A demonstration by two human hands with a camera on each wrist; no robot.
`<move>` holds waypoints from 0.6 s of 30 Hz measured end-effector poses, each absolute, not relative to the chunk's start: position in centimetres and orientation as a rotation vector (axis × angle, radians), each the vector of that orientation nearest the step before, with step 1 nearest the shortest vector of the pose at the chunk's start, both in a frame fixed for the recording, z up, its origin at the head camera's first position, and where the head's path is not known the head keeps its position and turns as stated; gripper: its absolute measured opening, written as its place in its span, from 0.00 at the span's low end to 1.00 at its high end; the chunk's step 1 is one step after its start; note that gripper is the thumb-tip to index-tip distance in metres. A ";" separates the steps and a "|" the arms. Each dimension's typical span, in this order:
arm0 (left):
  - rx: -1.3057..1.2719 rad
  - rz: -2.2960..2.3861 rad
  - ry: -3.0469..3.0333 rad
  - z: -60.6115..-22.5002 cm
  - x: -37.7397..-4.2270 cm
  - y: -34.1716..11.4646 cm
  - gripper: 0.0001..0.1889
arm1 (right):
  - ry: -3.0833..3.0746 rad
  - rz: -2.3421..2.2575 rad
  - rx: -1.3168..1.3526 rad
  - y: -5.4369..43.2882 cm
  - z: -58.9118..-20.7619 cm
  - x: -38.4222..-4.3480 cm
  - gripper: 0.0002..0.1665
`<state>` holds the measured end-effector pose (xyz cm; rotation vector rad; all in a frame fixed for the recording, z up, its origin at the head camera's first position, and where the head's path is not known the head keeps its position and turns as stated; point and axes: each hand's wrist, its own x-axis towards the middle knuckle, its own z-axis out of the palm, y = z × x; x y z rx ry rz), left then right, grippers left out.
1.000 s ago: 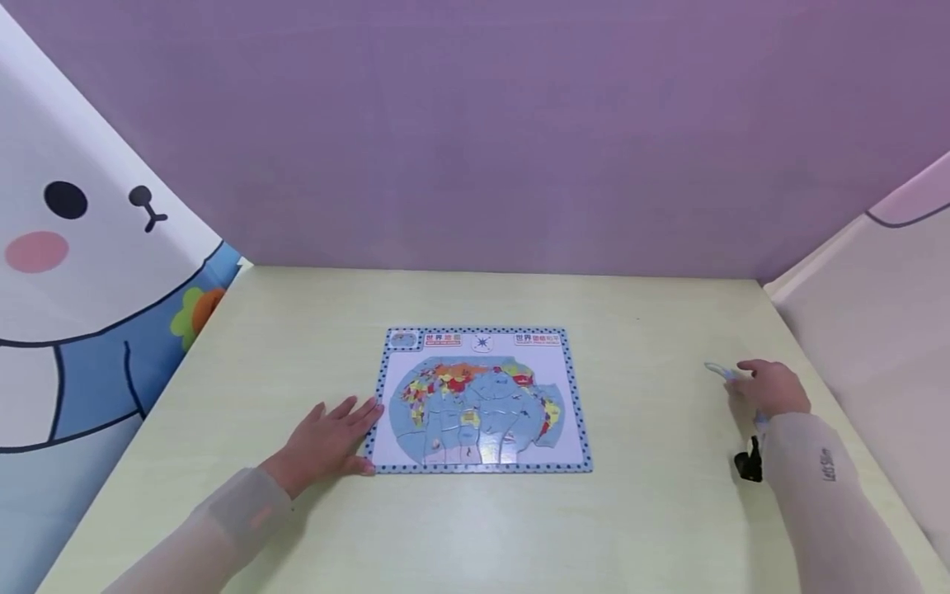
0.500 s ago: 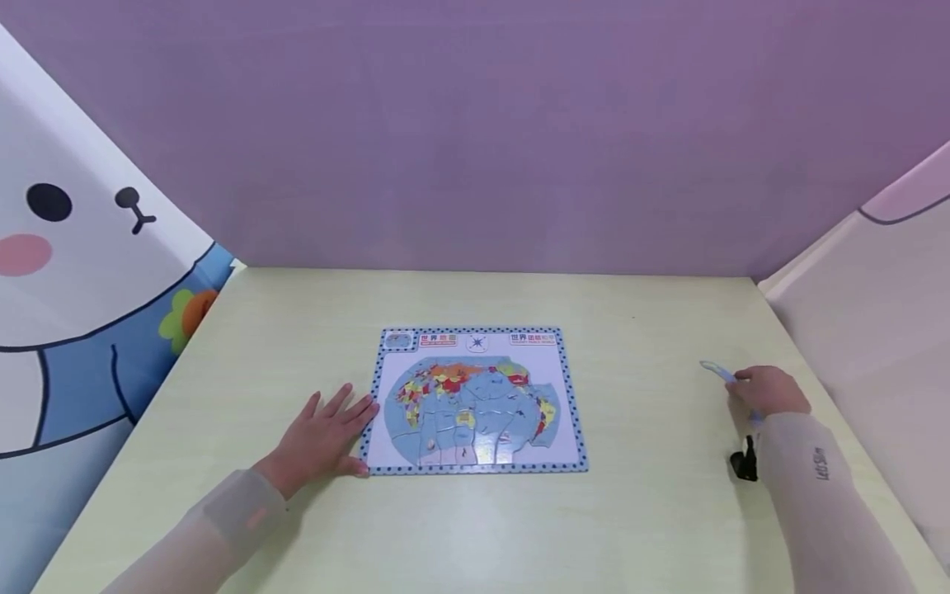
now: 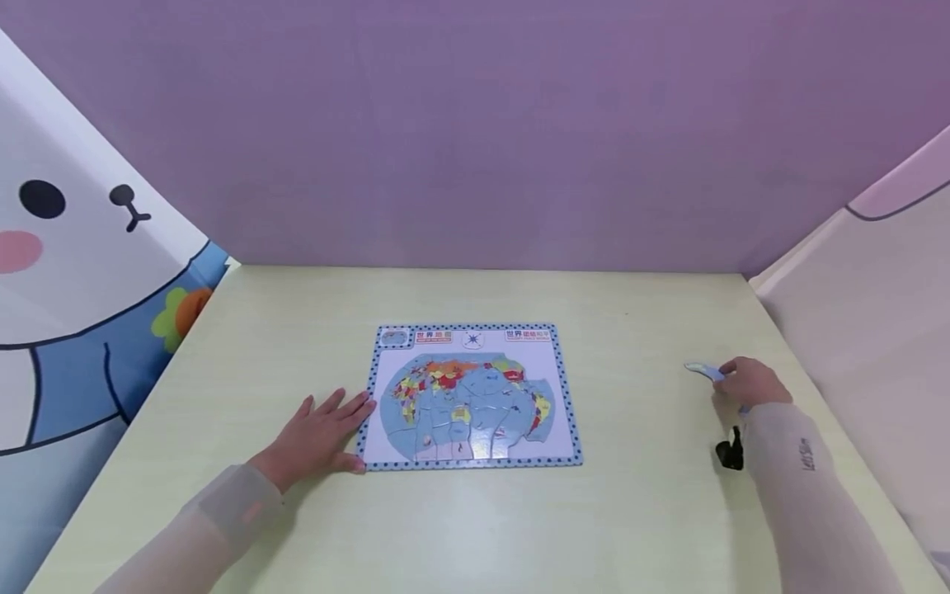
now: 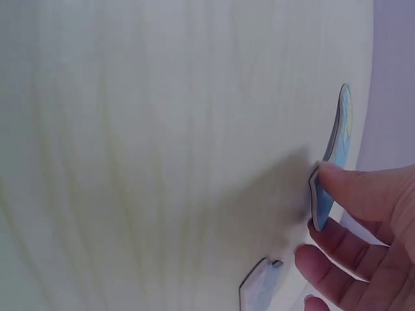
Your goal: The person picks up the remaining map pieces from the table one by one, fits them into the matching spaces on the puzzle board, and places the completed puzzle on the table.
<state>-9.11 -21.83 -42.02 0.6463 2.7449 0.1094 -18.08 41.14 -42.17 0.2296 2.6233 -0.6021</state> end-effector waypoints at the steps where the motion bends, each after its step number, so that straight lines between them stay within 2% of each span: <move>1: 0.644 0.117 2.742 -42.0 -9.2 -21.8 0.48 | 2.625 -0.612 0.236 41.1 -42.1 -18.0 0.28; 18: 0.562 0.174 2.698 -42.2 -9.1 -21.7 0.49 | 2.682 -0.785 0.122 39.7 -41.4 -17.0 0.21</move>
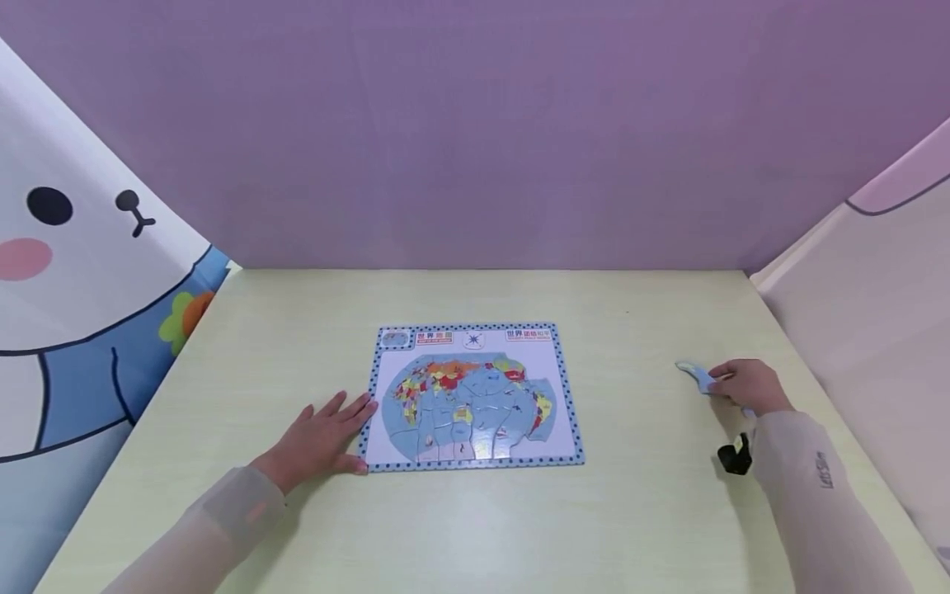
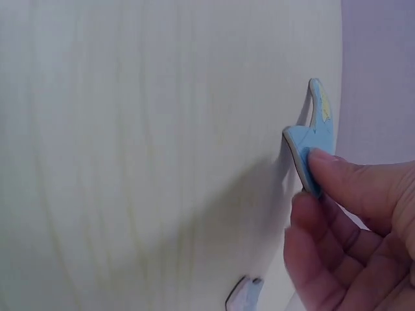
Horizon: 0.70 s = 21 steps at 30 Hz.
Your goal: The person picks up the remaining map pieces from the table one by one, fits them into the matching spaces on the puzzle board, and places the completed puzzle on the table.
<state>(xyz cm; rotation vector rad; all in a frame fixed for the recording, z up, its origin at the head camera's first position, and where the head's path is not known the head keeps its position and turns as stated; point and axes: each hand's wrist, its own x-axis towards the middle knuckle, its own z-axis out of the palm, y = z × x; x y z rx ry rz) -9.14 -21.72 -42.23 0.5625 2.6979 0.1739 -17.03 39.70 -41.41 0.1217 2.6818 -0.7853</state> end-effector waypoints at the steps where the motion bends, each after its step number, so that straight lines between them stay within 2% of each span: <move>1: 0.564 0.178 2.699 -42.2 -9.1 -21.7 0.49 | 2.673 -0.811 0.124 39.5 -41.4 -17.0 0.21; 21: 0.546 0.218 2.702 -42.1 -9.0 -21.4 0.49 | 2.452 -1.359 0.119 35.3 -40.9 -17.4 0.24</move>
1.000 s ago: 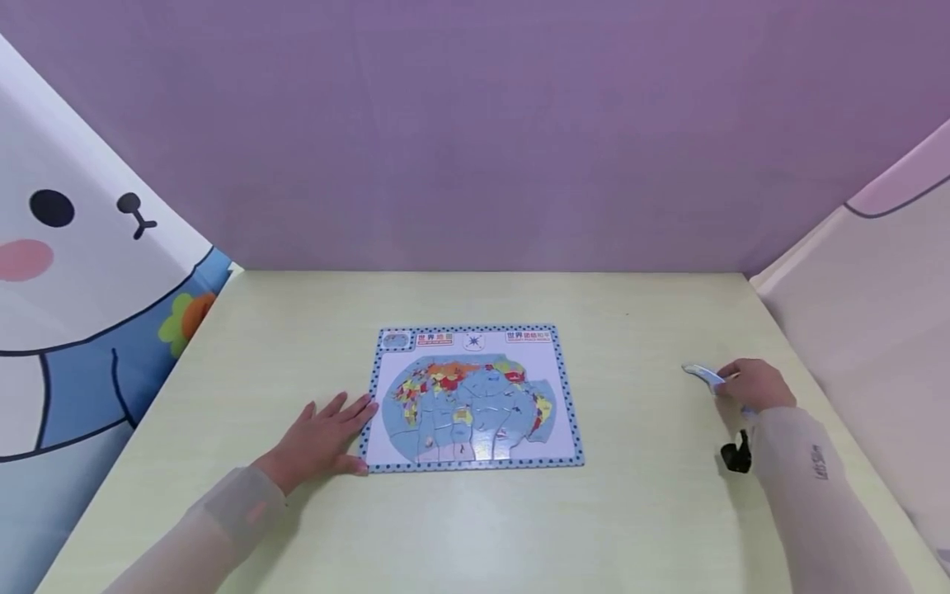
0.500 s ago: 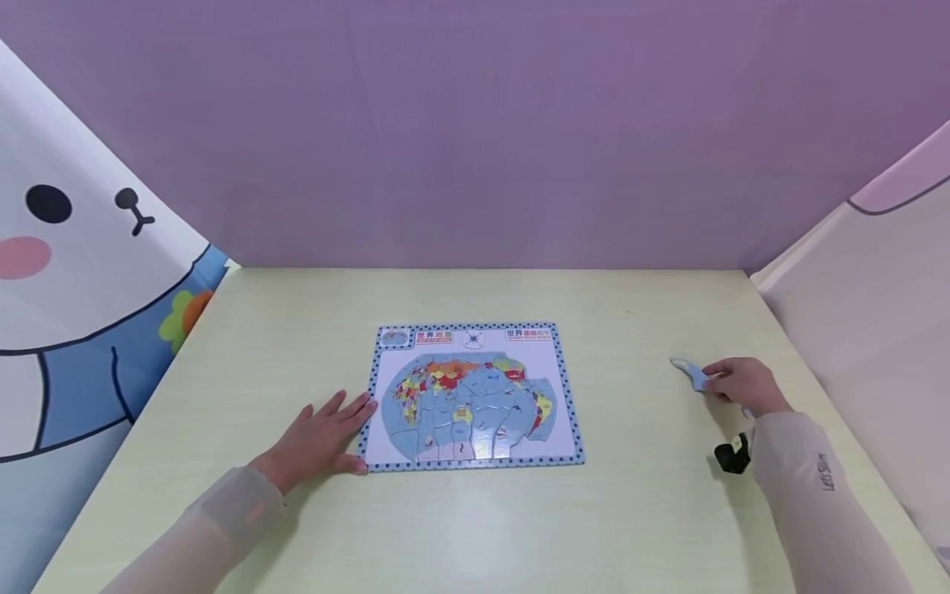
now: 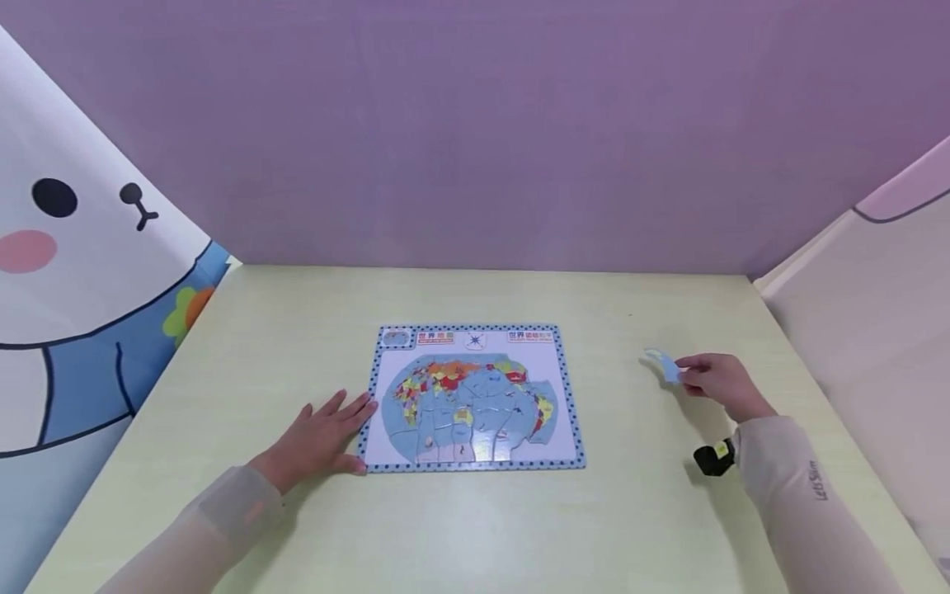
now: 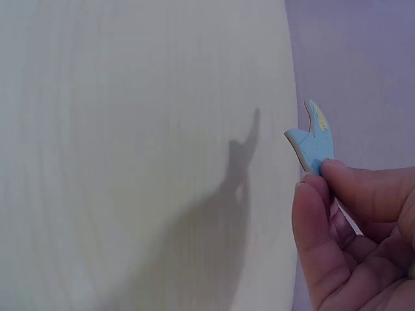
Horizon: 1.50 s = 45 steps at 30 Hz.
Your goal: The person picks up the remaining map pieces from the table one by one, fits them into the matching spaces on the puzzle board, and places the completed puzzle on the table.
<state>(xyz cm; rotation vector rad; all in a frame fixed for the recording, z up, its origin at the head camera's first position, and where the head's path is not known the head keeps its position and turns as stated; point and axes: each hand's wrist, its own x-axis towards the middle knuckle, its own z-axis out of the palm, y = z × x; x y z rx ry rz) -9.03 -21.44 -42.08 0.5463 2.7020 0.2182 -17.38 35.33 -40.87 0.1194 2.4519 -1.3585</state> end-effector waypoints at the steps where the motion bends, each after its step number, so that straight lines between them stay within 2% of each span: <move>1: 0.549 0.220 2.705 -42.1 -9.1 -21.4 0.49 | 2.457 -1.362 0.117 35.0 -40.9 -17.3 0.24; 17: 0.546 0.229 2.688 -41.8 -9.2 -21.3 0.49 | 2.377 -1.521 0.244 26.9 -41.4 -16.9 0.22; 32: 0.551 0.274 2.715 -42.2 -7.7 -22.4 0.50 | 2.291 -1.562 0.220 20.3 -43.8 -18.5 0.18; 45: 0.587 0.277 2.713 -42.0 -8.9 -21.8 0.49 | 2.246 -1.599 0.145 19.9 -42.7 -19.9 0.18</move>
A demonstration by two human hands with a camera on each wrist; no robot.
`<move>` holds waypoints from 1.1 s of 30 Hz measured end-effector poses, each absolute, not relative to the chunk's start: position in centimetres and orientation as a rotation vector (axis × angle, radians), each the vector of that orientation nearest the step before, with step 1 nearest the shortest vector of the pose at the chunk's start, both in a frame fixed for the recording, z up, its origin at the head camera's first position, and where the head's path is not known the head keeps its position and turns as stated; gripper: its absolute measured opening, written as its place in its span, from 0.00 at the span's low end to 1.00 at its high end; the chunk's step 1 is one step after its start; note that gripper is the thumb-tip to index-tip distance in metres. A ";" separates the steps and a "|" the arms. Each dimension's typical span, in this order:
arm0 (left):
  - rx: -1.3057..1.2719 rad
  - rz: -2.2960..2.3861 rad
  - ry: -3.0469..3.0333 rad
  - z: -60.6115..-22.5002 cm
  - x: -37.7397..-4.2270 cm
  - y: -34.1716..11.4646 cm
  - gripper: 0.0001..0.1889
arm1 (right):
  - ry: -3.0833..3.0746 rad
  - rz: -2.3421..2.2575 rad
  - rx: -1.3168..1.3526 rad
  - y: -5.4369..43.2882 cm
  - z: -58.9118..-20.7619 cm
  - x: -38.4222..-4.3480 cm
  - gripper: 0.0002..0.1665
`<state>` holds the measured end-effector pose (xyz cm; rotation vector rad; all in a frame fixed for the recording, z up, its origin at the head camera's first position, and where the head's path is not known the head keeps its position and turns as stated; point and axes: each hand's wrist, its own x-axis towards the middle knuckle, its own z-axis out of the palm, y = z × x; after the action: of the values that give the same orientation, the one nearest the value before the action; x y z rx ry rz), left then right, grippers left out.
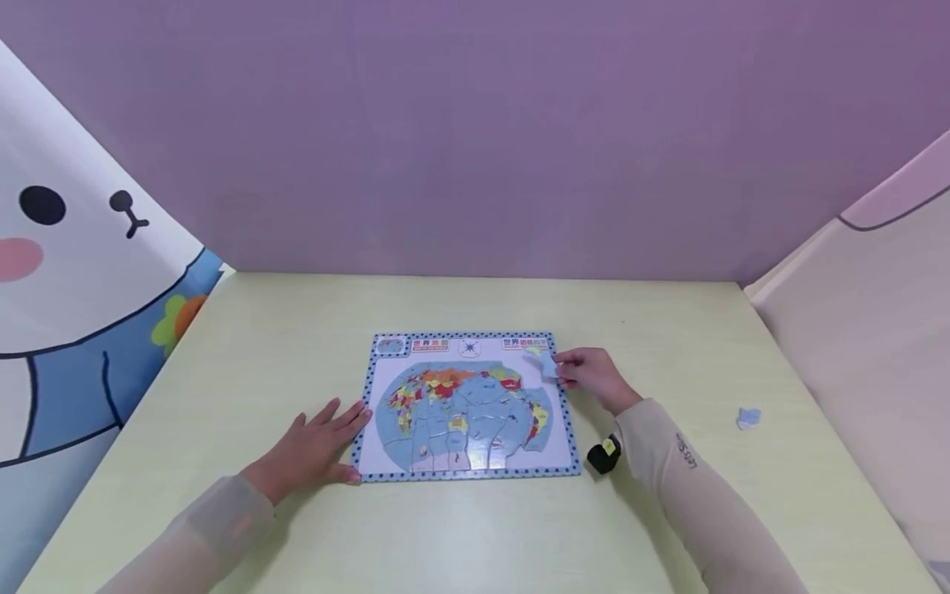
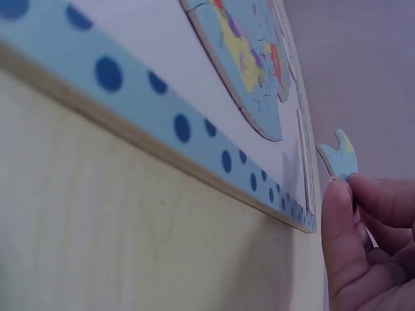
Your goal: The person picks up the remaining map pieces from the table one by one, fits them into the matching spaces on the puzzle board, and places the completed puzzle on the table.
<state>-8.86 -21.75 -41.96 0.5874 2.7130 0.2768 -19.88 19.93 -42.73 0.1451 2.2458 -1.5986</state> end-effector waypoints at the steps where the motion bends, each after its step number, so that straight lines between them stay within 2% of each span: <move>1: 0.585 0.274 2.710 -42.0 -8.9 -21.7 0.49 | 2.246 -1.591 0.141 19.9 -42.7 -19.9 0.18; 16: 0.597 0.272 2.685 -41.6 -8.9 -21.5 0.48 | 2.361 -1.361 0.110 17.2 -42.8 -20.4 0.15; 33: 0.614 0.278 2.697 -41.6 -9.0 -21.7 0.48 | 2.400 -1.249 0.108 16.8 -43.3 -20.7 0.14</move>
<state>-8.98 -21.66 -41.59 0.6138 2.6973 0.2784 -20.68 16.81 -43.27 0.1083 2.4002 -1.2486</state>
